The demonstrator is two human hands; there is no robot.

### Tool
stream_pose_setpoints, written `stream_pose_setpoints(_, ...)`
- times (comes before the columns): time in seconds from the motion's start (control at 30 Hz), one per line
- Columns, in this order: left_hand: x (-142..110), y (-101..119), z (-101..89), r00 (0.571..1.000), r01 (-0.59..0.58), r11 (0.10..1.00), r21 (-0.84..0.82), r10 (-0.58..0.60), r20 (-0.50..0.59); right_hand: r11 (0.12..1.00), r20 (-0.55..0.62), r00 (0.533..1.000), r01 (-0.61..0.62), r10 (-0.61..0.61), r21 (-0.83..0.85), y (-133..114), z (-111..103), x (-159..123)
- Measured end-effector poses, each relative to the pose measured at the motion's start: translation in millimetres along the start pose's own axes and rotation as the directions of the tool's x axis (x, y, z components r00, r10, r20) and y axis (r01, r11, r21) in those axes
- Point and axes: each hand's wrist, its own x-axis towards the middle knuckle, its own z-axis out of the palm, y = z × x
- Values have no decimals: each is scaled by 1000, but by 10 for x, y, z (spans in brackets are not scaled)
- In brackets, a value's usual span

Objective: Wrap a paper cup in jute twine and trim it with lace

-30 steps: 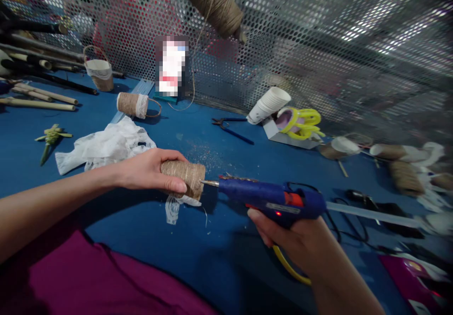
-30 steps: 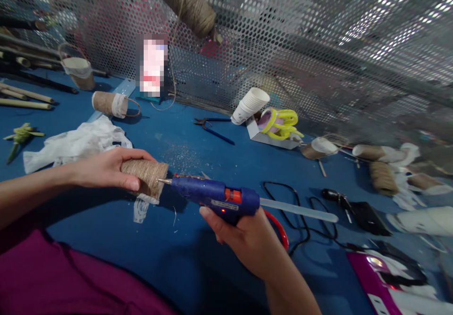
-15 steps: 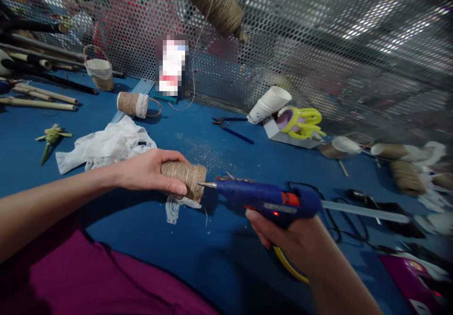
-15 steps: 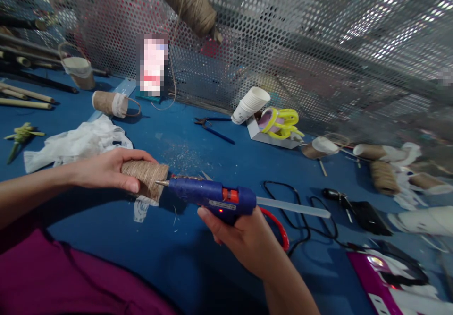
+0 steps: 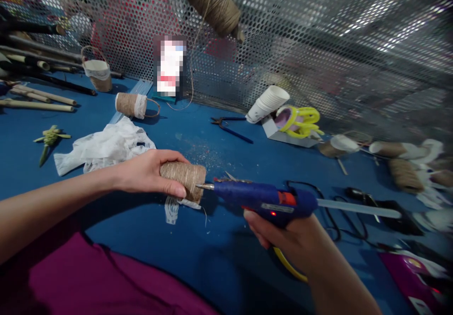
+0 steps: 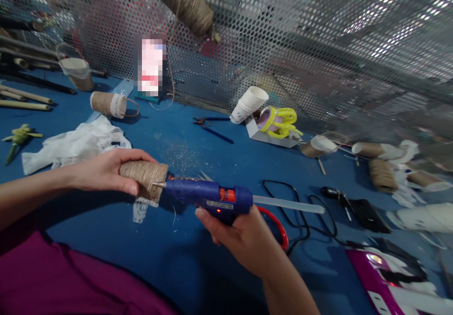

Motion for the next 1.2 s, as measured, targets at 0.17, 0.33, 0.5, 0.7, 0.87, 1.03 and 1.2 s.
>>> stream_pose_setpoints(0.17,-9,26,17,999,-45,998,47,45,-11,998,-13,1000,9,-10,-58,2,-19,28)
stream_pose_setpoints(0.33,-21,55,33,995,-92,992,83,94,-22,995,-23,999,29,-31,-90,-3,-46,60)
stream_pose_setpoints(0.5,-3,14,18,994,-93,994,56,96,-46,999,1,1000,13,-13,-41,0,-33,13)
stream_pose_setpoints(0.7,-7,9,18,992,-120,992,36,121,-46,999,-16,1000,21,-22,-43,39,-45,43)
stream_pose_setpoints(0.87,-15,22,19,997,-76,995,-69,75,-12,998,-32,999,35,-36,-44,20,-46,46)
stream_pose_setpoints(1.03,-7,3,12,999,9,970,-242,-1,33,999,-24,1000,19,-18,30,-7,-20,1)
stream_pose_setpoints(1.2,9,-19,9,998,35,961,-273,-20,58,997,-4,1000,-14,14,73,-9,-4,-21)
